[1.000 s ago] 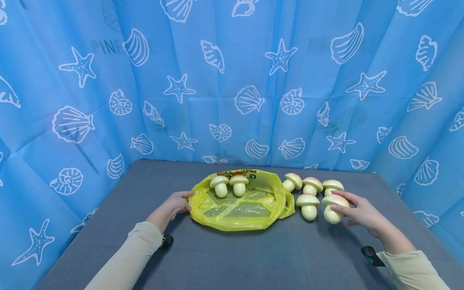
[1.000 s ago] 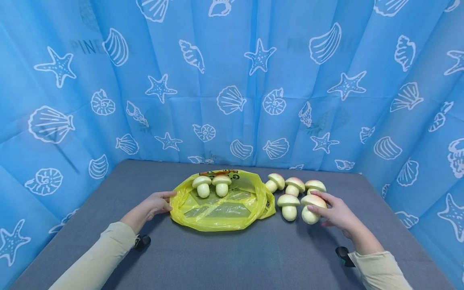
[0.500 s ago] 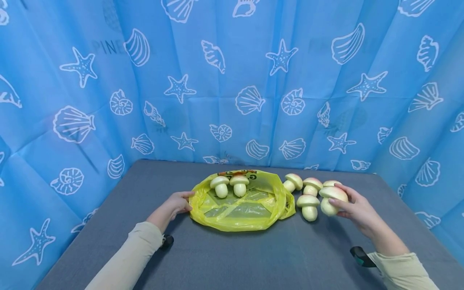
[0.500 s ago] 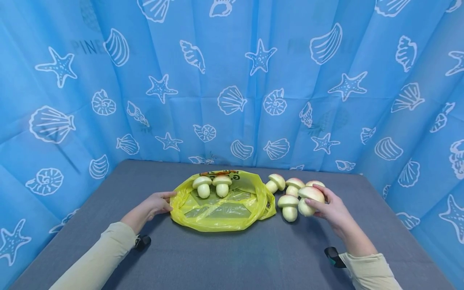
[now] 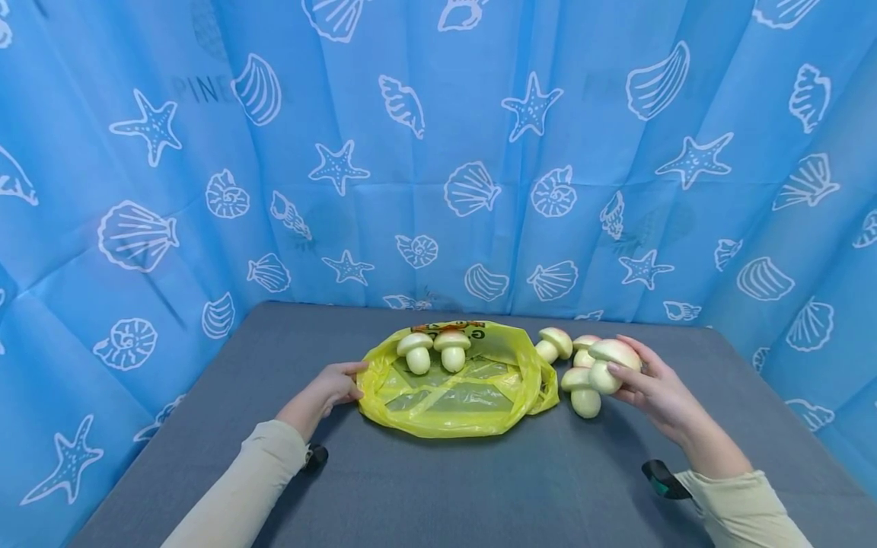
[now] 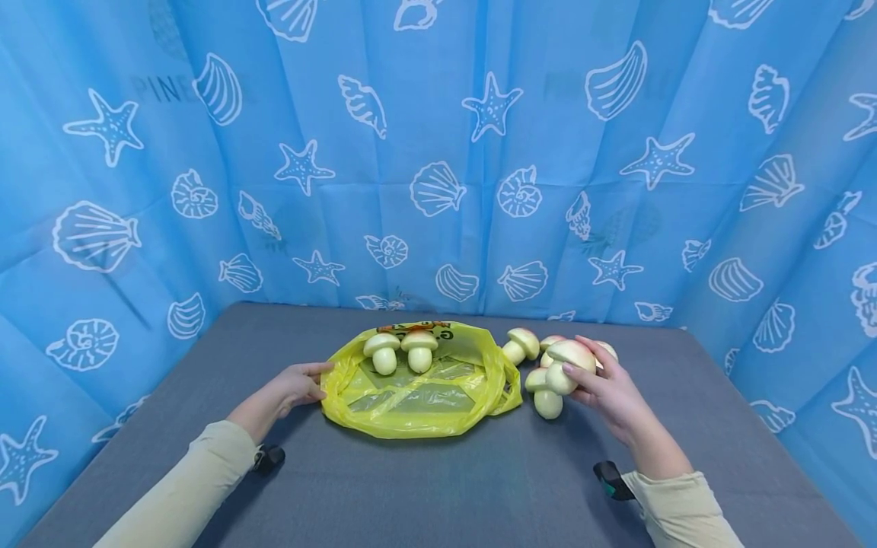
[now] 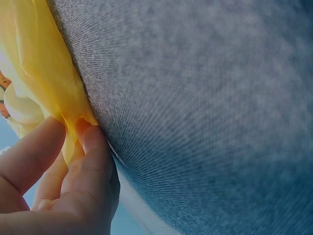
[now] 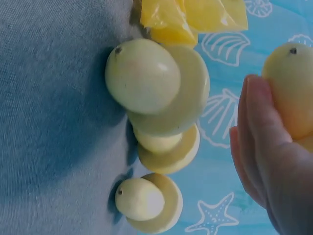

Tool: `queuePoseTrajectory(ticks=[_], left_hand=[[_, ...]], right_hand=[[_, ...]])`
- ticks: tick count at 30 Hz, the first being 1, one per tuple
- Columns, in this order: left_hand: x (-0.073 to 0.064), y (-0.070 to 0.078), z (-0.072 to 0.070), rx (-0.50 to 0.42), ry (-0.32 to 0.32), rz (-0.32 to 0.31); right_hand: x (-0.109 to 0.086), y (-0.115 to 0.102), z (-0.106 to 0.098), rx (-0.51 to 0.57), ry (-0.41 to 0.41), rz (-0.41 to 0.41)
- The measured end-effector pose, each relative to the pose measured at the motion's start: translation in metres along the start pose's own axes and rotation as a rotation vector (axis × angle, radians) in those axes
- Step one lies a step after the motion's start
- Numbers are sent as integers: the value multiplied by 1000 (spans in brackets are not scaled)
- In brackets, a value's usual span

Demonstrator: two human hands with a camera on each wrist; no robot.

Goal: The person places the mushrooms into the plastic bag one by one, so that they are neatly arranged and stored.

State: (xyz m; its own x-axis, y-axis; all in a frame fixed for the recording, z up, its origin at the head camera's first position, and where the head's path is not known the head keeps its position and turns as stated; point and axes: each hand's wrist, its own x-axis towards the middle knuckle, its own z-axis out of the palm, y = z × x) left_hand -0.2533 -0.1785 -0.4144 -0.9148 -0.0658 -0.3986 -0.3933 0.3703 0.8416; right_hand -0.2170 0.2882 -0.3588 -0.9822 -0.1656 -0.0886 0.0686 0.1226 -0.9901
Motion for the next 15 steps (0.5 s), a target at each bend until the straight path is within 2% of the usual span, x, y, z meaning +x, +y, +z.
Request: queuePoseTrajectory(ticks=[10, 15], left_hand=[[2, 0, 1, -19, 14, -14], [3, -2, 0, -19, 10, -14]], right_hand=[[7, -4, 10, 98, 15, 16], [7, -6, 15, 104, 0, 2]])
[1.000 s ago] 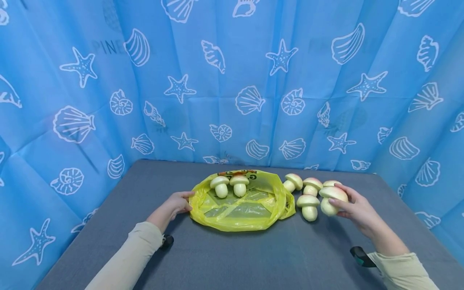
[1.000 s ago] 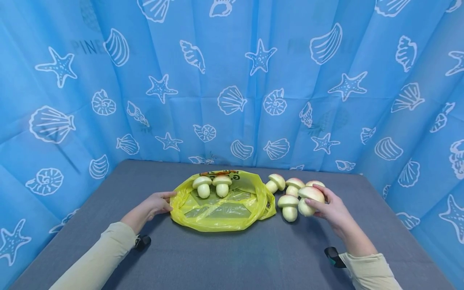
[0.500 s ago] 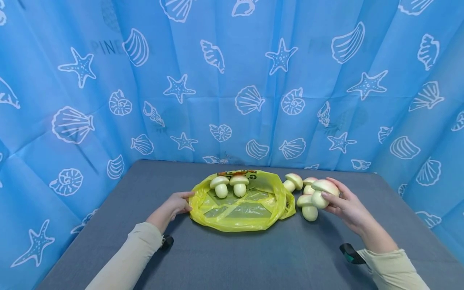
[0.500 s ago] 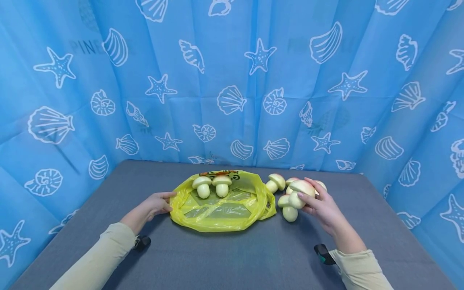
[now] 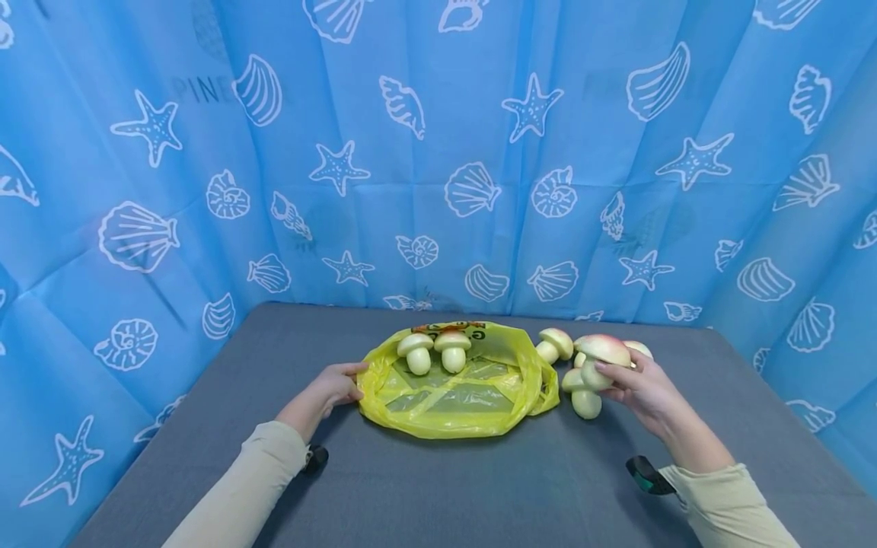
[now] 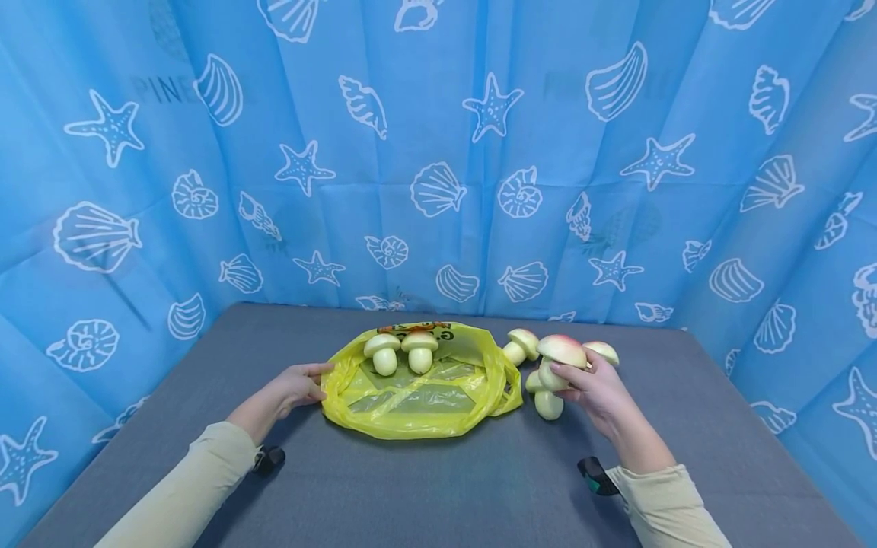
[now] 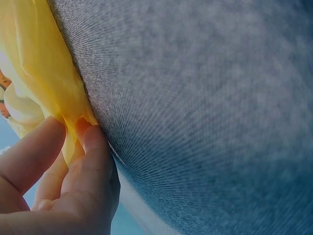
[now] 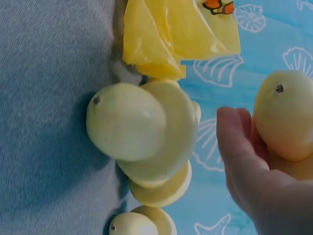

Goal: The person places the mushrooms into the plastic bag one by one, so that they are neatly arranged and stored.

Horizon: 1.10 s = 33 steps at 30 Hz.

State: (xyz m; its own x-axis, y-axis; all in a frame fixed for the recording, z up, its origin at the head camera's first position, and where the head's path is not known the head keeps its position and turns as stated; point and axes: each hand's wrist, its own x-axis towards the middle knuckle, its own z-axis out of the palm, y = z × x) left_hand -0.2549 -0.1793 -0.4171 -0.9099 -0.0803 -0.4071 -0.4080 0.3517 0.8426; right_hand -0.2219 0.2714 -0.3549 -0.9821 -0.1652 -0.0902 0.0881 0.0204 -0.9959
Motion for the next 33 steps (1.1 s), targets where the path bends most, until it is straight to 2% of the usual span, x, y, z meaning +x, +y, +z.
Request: queuePoseTrajectory(ticks=[7, 15, 25, 33], left_hand=[[-2, 0, 1, -4, -7, 11], [-3, 2, 2, 9, -2, 22], [-3, 2, 1, 15, 2, 10], [-2, 3, 2, 9, 11, -7]], right_hand=[[1, 0, 8, 53, -28, -9], [6, 2, 18, 3, -11, 7], [7, 3, 23, 92, -59, 19], [10, 2, 29, 123, -44, 54]])
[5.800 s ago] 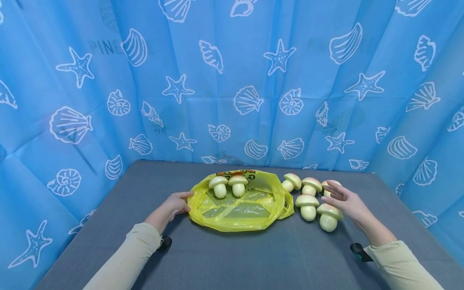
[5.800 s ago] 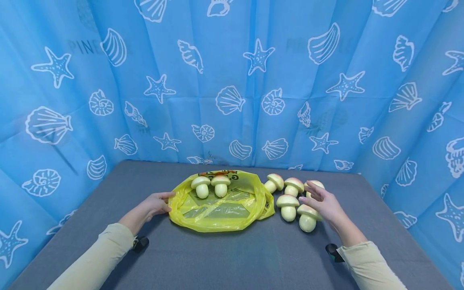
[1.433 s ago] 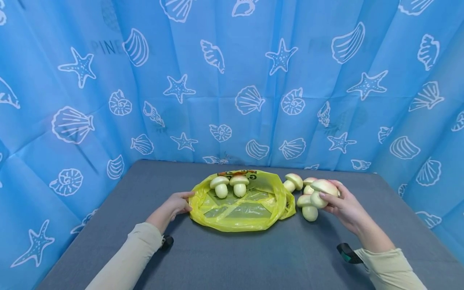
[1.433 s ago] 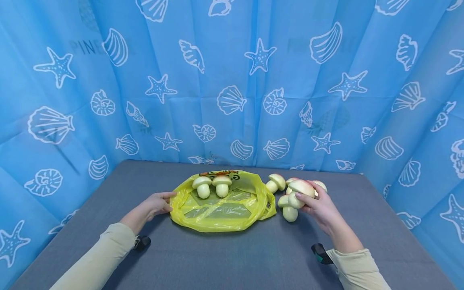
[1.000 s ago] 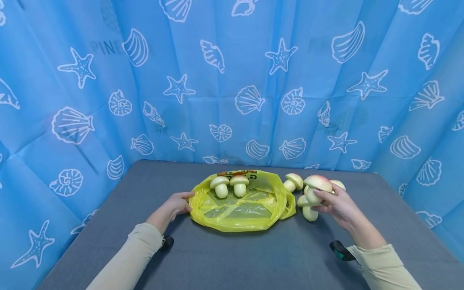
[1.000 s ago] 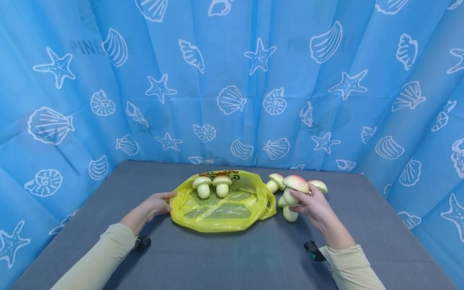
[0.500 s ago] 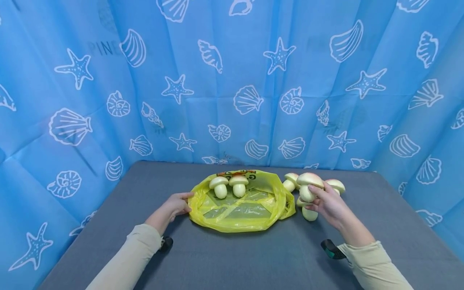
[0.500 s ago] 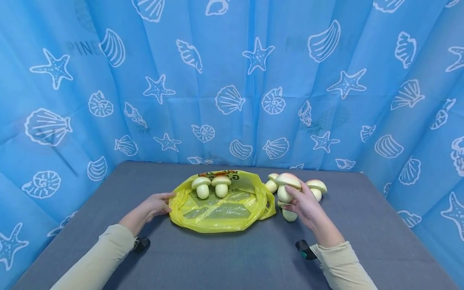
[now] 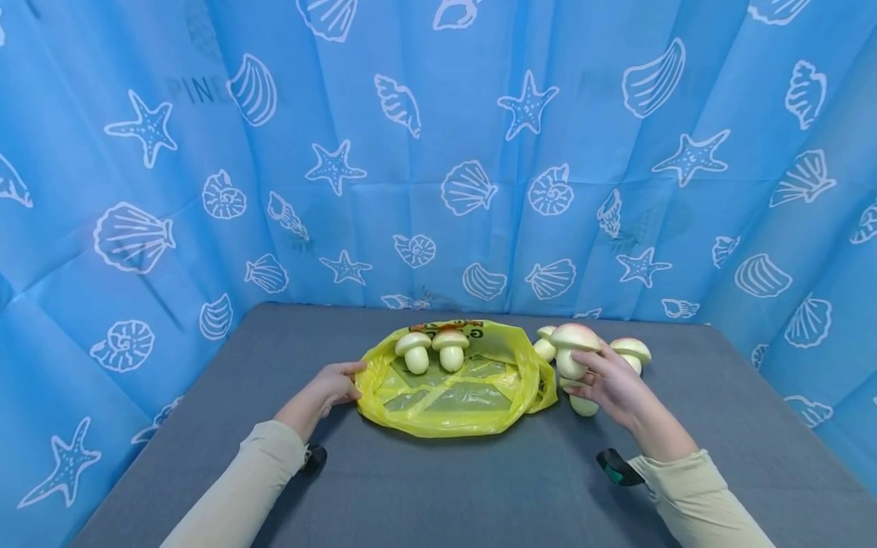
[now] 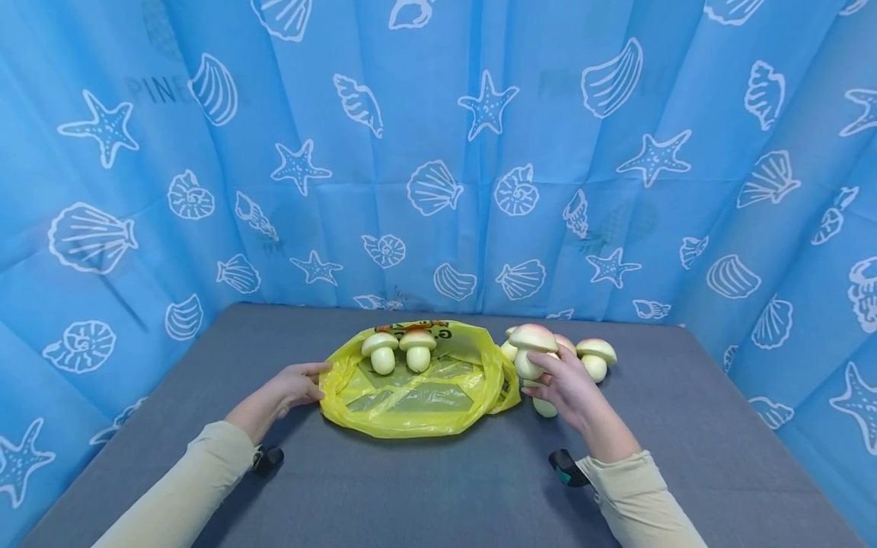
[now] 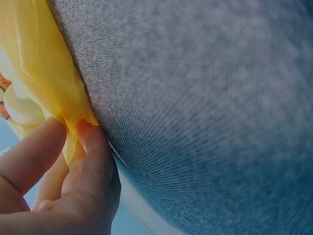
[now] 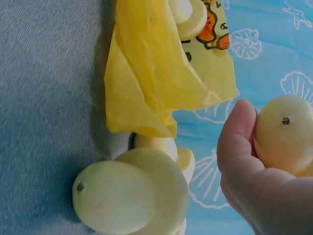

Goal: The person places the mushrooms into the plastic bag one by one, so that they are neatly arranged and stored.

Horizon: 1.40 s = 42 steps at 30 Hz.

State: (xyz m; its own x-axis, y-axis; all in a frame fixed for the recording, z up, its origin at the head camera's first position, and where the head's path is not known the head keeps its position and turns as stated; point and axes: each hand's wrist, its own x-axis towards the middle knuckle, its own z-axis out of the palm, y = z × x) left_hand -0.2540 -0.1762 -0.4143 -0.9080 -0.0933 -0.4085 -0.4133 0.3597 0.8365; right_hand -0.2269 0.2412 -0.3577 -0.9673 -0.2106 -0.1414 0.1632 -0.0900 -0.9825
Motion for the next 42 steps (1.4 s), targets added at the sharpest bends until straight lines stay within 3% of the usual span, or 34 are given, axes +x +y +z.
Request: queuePoseTrajectory(ticks=[7, 14, 29, 42], left_hand=[[1, 0, -1, 6, -13, 0], [1, -1, -2, 11, -11, -4], [1, -1, -2, -16, -17, 3], [0, -1, -3, -9, -25, 18]], right_hand=[[2, -3, 7, 53, -7, 59], [6, -5, 17, 98, 37, 86], [17, -2, 33, 127, -36, 114], [28, -2, 55, 178, -18, 206]])
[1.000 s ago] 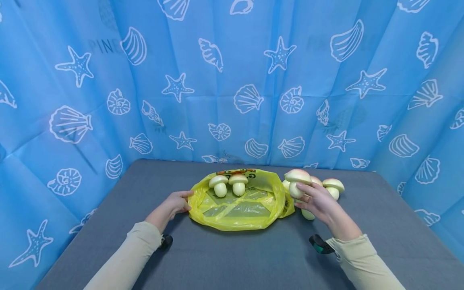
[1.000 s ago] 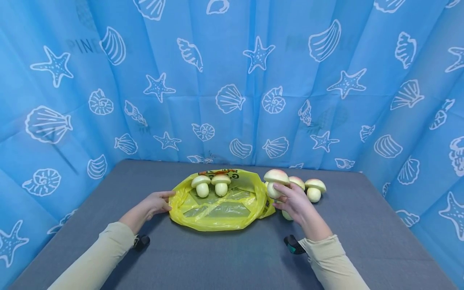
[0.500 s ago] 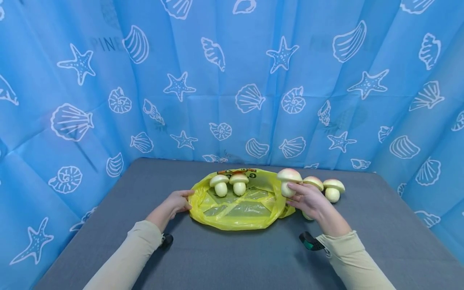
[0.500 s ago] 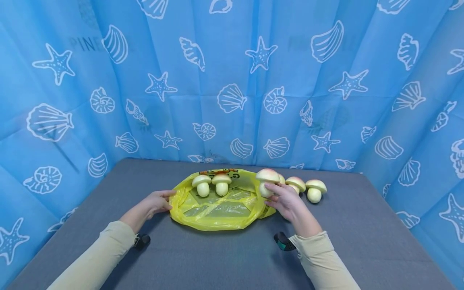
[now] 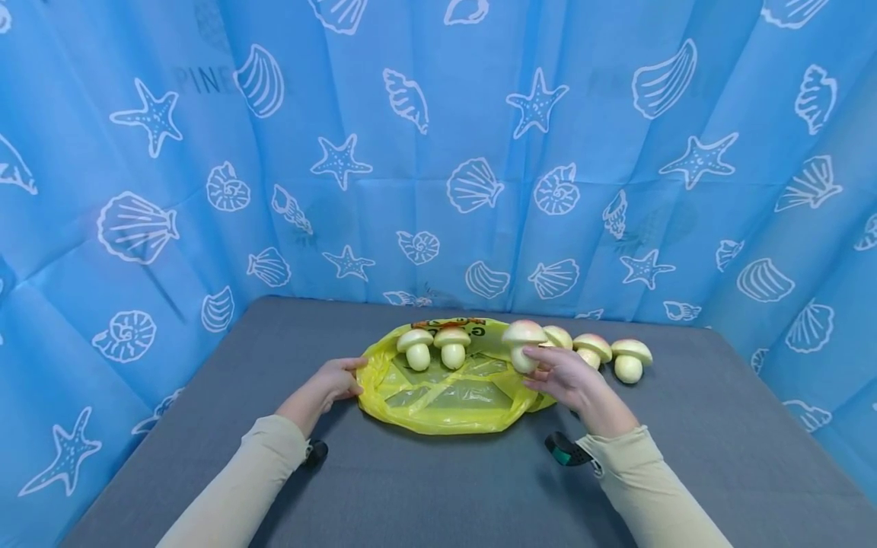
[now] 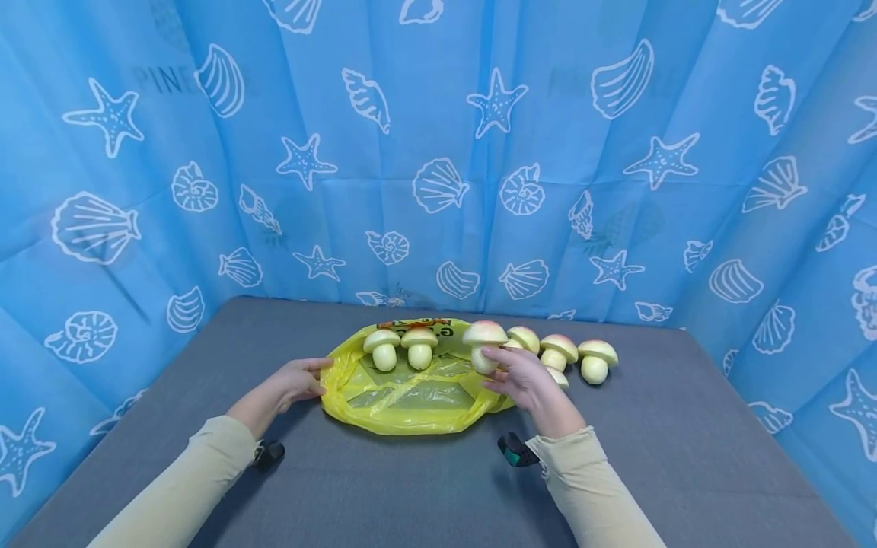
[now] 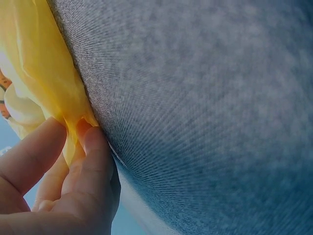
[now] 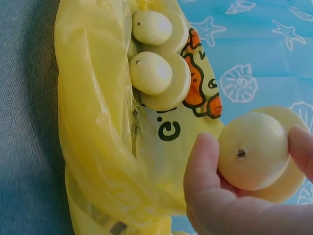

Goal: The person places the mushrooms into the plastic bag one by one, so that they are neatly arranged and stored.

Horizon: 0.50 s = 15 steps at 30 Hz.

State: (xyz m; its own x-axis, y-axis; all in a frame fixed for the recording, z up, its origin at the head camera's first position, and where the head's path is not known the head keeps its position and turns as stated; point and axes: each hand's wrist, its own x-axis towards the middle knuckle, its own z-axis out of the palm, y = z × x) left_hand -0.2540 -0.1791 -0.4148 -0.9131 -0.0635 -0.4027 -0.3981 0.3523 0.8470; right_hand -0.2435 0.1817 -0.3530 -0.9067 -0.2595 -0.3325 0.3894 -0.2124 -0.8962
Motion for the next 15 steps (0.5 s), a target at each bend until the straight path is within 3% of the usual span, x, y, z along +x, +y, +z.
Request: queuePoseTrajectory(ticks=[10, 15], left_hand=[[1, 0, 1, -19, 2, 4], [1, 1, 1, -11, 1, 1]], right_hand=[[14, 6, 13, 0, 33, 74], [22, 9, 17, -58, 55, 96]])
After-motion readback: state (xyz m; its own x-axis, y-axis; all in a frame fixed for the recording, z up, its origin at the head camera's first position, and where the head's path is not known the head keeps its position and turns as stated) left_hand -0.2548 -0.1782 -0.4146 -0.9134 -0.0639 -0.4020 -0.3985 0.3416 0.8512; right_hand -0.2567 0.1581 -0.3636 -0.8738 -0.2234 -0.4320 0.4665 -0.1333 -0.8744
